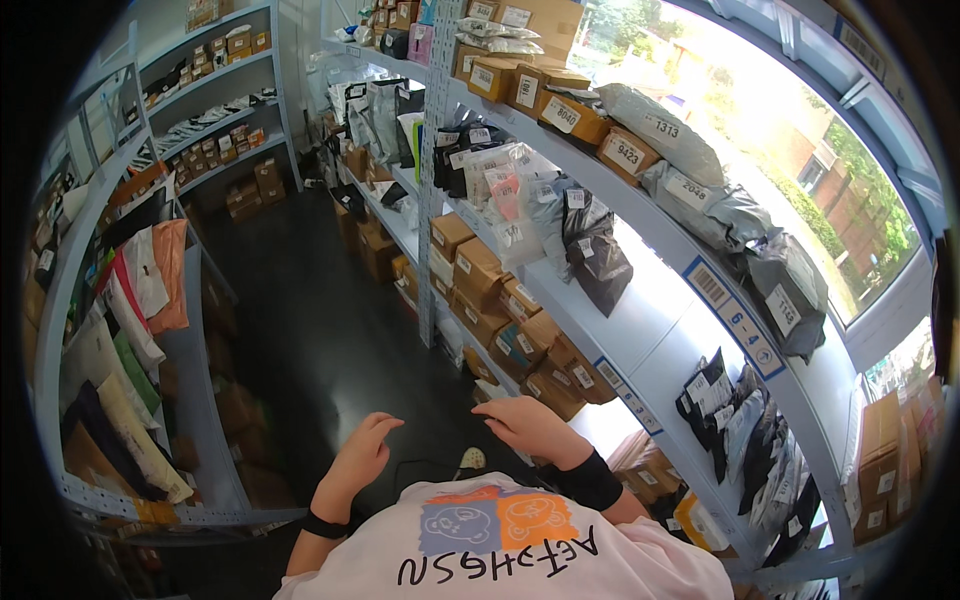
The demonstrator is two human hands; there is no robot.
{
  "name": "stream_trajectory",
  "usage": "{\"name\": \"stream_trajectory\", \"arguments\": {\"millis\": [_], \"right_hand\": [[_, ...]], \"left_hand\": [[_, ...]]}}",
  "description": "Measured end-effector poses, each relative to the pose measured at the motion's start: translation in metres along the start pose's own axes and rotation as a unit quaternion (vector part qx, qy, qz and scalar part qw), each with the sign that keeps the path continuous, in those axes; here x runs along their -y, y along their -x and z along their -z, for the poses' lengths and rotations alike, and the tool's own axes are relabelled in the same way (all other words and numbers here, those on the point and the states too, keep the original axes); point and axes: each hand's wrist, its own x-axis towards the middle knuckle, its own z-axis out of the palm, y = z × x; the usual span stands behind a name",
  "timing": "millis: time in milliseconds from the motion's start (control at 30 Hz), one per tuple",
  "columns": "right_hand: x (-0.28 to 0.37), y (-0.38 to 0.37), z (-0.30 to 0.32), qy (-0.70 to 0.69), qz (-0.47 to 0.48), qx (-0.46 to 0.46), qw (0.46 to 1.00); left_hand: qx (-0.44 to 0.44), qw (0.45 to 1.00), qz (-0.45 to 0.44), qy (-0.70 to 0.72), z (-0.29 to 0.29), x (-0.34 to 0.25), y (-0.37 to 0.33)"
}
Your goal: The person picks up several cardboard boxes and shipping bags from metal shelves, turns them over to check their labels, and places them back onto various shelf locations.
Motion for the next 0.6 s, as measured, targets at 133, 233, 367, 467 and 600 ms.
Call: {"name": "stream_trajectory", "arguments": {"millis": [133, 233, 367, 467, 600], "right_hand": [[-0.038, -0.009, 0.015, 0.000, -0.016, -0.018, 1.000], [-0.060, -0.019, 0.041, -0.001, -0.025, -0.054, 0.998], [-0.084, -0.033, 0.081, 0.009, -0.047, -0.102, 0.994], [-0.101, -0.045, 0.102, 0.007, -0.053, -0.122, 0.991], [-0.092, -0.061, 0.132, -0.018, -0.071, -0.089, 0.993]], "left_hand": [[0.000, 1.000, -0.024, 0.020, 0.002, -0.003, -0.063], [0.001, 0.999, -0.046, -0.012, 0.005, -0.009, -0.123], [0.028, 0.992, -0.125, 0.004, 0.011, -0.019, -0.209], [0.042, 0.985, -0.166, 0.012, 0.012, -0.028, -0.270], [0.049, 0.970, -0.228, 0.064, -0.002, -0.033, -0.328]]}}
